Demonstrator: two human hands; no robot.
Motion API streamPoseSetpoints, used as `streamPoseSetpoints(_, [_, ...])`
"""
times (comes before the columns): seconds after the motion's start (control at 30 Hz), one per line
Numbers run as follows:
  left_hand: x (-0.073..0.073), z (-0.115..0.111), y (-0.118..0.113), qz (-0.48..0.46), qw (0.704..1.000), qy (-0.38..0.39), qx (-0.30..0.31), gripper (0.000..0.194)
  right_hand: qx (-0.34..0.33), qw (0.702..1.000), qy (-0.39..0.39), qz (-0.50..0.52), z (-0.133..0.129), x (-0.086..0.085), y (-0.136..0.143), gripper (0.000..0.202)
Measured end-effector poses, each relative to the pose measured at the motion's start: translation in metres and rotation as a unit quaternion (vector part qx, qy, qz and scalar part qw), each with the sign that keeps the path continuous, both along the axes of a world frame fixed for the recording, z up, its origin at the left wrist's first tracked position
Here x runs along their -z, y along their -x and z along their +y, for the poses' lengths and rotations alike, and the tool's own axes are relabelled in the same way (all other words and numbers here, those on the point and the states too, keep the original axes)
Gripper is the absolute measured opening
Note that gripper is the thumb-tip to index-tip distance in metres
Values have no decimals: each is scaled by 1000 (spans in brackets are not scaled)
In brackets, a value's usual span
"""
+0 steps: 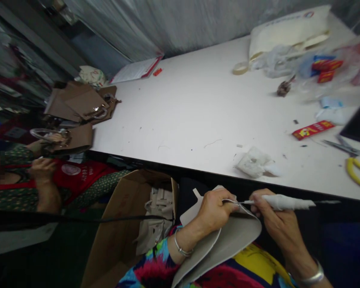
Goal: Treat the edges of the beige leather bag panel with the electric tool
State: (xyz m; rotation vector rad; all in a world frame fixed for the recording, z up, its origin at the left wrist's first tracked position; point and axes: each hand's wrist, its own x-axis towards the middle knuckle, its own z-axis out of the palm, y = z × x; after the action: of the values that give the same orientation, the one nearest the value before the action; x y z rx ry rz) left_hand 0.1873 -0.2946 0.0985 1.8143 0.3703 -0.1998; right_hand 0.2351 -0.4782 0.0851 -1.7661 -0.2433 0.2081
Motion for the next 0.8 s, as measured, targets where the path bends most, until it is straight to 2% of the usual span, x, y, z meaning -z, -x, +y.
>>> streamPoseSetpoints(0.13, [-4,3,-2,19,999,34,-37,5,106,993,-38,-16,1,4,-3,37])
streamPoseSetpoints(0.3, [-5,12,-6,30,990,101,-95,2,165,969,36,-178,-2,-4,-30,30])
streamPoseSetpoints(0.37, [-4,18,-6,34,982,135,-130,7,157,958,62,-233,-3,-5,-39,27])
streamPoseSetpoints(0.5, [-2,26,-5,51,961,212,-172,21,120,953,73,-270,-2,-2,-48,22])
streamPoseSetpoints(0.67, [-4,26,-2,72,960,218,-160,27,95,932,131,-324,0,5,-51,17])
streamPoseSetpoints(0.8, [-7,24,-1,76,961,228,-137,25,57,887,215,-405,-1,5,-55,20])
